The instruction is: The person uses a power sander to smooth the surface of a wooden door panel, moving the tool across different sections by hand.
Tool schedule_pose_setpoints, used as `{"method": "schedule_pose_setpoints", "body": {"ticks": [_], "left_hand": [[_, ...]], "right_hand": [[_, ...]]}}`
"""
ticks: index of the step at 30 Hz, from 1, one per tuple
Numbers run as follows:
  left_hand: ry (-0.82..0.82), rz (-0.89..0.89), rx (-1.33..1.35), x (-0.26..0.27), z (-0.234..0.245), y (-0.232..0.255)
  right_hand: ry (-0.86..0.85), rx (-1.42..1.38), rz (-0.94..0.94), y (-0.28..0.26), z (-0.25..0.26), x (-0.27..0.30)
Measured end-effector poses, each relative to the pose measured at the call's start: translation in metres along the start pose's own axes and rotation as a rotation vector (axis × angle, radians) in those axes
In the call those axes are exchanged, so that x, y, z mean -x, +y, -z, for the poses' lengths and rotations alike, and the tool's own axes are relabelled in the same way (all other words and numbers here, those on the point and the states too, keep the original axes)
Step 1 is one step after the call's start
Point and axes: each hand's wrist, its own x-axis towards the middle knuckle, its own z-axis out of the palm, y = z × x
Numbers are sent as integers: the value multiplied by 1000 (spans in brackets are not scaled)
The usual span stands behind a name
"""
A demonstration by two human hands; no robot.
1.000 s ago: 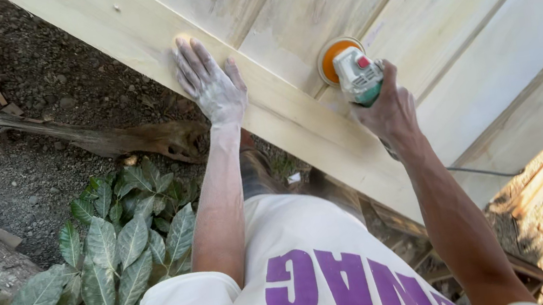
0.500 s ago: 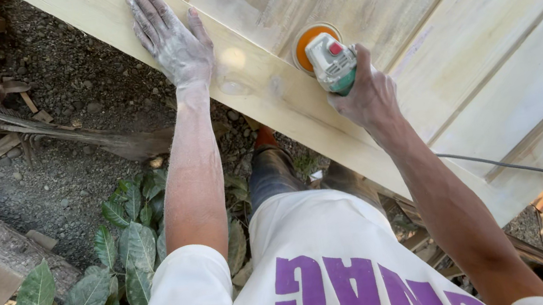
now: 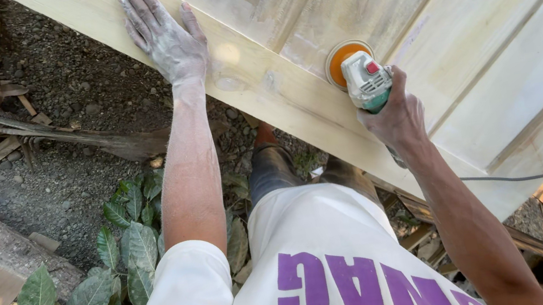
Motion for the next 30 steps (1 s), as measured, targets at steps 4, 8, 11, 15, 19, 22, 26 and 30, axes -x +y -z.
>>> {"method": "schedule_pose_setpoints", "body": {"ticks": [4,8,11,15,19,22,26,30], "left_hand": [[-56,20,-29,-5,7,3],[-95,36,-62,-2,14,2],[-98,34,-23,-1,16,5],[-125,45,-11,-2,17,0],[-89,19,37,-4,17,1],[-81,20,60,-3,17,-3],[-39,3,89,1,13,-2],[-37,12,130,-3,9,-6]], "right_hand": [[-26,-52,74,-21,-15,-31],[-44,-45,209,-41,-32,-60],[-50,-20,183,-31,-25,-53],[-38,22,33,-4,-4,-11],[41,16,-48,5,7,12],[39,10,-62,-5,-1,6],[-10,48,45,-22,-9,-24],[-22,52,148,-42,-11,-43]]}}
